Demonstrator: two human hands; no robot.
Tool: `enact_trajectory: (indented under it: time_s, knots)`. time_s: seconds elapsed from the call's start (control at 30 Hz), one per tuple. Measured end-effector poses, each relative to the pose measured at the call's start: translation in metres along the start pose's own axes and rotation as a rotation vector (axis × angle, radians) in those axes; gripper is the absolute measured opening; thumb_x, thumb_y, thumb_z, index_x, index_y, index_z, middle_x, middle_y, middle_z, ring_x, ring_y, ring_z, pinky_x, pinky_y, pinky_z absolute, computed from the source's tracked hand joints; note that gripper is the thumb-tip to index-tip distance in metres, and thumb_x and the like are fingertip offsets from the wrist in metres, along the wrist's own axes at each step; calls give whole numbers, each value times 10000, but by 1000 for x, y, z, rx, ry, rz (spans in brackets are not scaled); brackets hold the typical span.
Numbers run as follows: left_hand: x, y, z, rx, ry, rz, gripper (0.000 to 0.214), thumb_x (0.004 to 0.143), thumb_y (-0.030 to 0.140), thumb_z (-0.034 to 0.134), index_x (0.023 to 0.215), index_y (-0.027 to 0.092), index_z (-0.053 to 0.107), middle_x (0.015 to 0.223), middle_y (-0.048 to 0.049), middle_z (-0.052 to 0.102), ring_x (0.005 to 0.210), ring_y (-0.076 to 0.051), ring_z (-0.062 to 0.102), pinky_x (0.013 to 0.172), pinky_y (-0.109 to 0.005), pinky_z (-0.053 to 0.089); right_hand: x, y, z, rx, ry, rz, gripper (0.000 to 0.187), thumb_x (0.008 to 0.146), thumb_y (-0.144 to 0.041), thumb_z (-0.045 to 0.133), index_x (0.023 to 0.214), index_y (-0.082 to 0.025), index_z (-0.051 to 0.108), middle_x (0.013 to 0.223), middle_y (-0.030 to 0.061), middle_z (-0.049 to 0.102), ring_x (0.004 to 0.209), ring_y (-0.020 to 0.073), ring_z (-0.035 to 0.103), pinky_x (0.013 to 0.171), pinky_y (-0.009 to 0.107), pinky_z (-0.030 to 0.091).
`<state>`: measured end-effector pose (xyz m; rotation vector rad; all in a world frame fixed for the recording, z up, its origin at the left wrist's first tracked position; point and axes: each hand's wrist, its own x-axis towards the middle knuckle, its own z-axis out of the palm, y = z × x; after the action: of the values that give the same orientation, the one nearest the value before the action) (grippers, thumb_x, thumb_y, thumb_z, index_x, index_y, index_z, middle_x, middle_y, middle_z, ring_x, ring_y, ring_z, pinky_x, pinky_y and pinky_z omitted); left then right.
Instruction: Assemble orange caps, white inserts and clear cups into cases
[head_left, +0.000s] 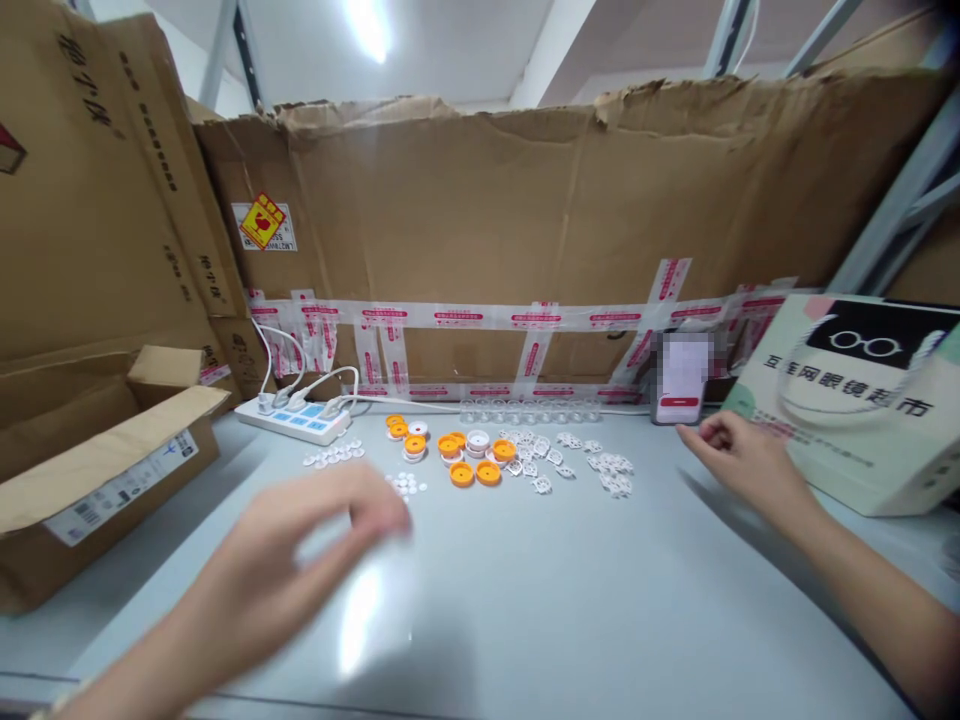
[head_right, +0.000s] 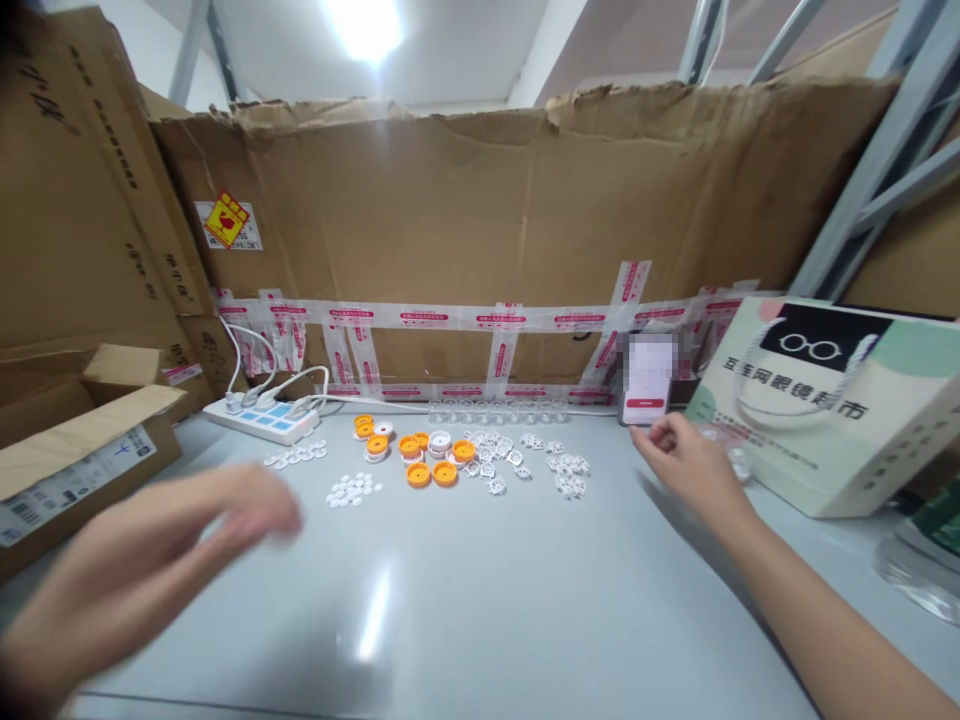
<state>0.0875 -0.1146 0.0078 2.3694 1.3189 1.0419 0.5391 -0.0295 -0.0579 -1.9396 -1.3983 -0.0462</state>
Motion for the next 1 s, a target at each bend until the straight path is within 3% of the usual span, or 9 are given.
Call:
enact_trajectory:
  time_s: [0.13, 0.23, 0.33, 0.43, 0.57, 0.7, 0.83, 0.9, 1.0]
  knots:
    - [38, -71, -19, 355, -14, -261, 265, 760, 319, 452, 893, 184, 638, 954, -103, 680, 868, -262, 604, 752, -334, 459, -1, 0, 1, 38, -25, -15, 273, 671, -483, 512, 628, -240, 395, 519, -5, 522, 512, 183, 488, 522, 289, 337]
    - [43, -122, -24, 491, -109, -435, 286, 669, 258, 473, 891, 191, 640, 970, -101, 689, 881, -263, 616, 745, -301, 464, -2, -2, 3, 56, -35, -44, 282, 672, -493, 507, 623, -239, 395, 516, -2, 521, 501, 180, 478, 515, 291, 332]
    - [39, -145, -21, 512, -138, -468, 263, 621, 233, 476, 820, 207, 646, 872, -74, 712, 805, -254, 638, 679, -276, 471, -3, -4, 4, 60, -39, -58, 308, 666, -525, 496, 626, -235, 399, 531, 6, 536, 495, 176, 473, 518, 295, 332]
    - [36, -148, -17, 536, -138, -467, 208, 606, 212, 459, 720, 207, 632, 788, -56, 710, 782, -249, 639, 666, -269, 460, -3, -4, 4, 76, -52, -55, 360, 658, -582, 479, 635, -230, 407, 538, 10, 546, 491, 172, 478, 516, 296, 343]
    - [38, -140, -18, 587, -109, -476, 155, 631, 201, 441, 654, 195, 595, 736, -67, 689, 768, -268, 629, 642, -287, 441, -3, -4, 4, 120, -69, -42, 393, 636, -615, 478, 649, -226, 424, 548, 9, 550, 501, 176, 502, 516, 296, 359]
    - [44, -99, -12, 573, -79, -405, 171, 709, 214, 432, 777, 193, 587, 832, -72, 672, 787, -247, 616, 668, -297, 440, -5, -9, 4, 155, -88, -23, 376, 634, -596, 491, 667, -225, 444, 547, -4, 542, 514, 174, 518, 533, 294, 367]
    - [53, -33, 29, 156, -221, -26, 160, 771, 211, 447, 860, 185, 577, 799, -47, 657, 731, -180, 611, 678, -272, 463, -8, -15, 4, 199, -98, -59, 372, 650, -586, 494, 678, -218, 451, 555, -3, 537, 523, 167, 505, 538, 292, 371]
    - [57, -9, 57, 103, -303, 89, 156, 766, 166, 460, 860, 182, 583, 797, -41, 651, 710, -166, 605, 663, -265, 458, -11, -16, 3, 218, -103, -83, 362, 663, -572, 494, 685, -213, 458, 564, 0, 537, 526, 163, 497, 540, 291, 373]
    - [63, 7, 92, 115, -419, 180, 176, 736, 93, 475, 851, 162, 588, 789, -54, 648, 716, -178, 601, 651, -272, 449, -15, -17, 3, 235, -126, -106, 347, 678, -550, 498, 696, -205, 475, 595, 11, 552, 531, 157, 494, 547, 293, 380]
